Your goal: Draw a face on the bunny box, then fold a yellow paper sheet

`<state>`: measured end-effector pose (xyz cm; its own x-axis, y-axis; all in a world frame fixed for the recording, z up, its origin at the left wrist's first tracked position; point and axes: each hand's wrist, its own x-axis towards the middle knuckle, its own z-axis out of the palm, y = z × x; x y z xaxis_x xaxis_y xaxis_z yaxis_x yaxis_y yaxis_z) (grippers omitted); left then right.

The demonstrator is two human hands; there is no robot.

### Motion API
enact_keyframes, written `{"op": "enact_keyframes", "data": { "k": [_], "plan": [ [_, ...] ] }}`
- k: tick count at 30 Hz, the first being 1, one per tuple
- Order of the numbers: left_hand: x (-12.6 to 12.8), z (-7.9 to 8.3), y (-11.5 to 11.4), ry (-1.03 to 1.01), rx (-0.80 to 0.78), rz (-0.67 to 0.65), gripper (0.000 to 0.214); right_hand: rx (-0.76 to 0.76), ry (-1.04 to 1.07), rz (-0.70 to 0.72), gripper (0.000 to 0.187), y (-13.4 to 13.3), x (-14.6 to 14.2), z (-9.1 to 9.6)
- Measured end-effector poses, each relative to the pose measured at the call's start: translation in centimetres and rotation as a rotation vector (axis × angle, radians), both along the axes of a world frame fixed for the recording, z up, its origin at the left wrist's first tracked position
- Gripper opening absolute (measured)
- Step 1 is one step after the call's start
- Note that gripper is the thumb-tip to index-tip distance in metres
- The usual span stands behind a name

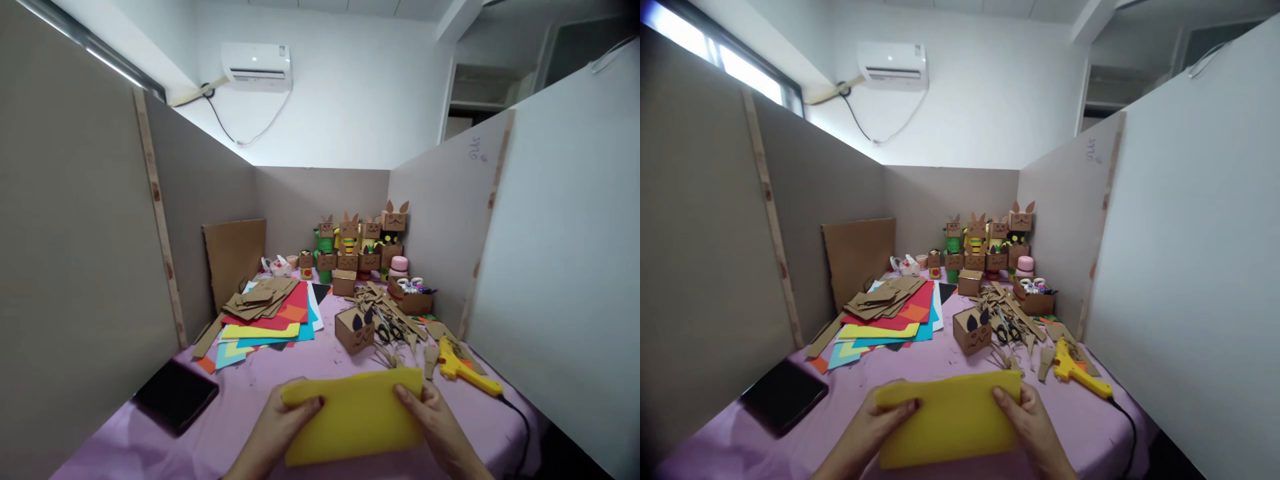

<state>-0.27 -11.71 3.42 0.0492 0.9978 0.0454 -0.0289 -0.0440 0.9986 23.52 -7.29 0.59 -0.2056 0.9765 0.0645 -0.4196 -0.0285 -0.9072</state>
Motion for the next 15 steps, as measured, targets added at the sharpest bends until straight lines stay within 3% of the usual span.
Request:
{"op": "enact_keyframes", "data": {
  "k": [5,11,15],
  "plan": [
    [-0.3,0.8,-0.1,-0.053,-0.041,0.034,0.030,0.042,-0.008,0.068,0.025,-0.4,0.1,1.3],
    [-0.7,0.5,0.2,-0.043,-0.025,0.100,0.029,0.109,0.020,0.088,0.024,-0.6,-0.7,0.9],
    [-1.5,1.7,0.6,0.184,0.090,0.122,0.025,0.126,0.017,0.091,0.025,-0.5,-1.0,1.0]
  ]
}}
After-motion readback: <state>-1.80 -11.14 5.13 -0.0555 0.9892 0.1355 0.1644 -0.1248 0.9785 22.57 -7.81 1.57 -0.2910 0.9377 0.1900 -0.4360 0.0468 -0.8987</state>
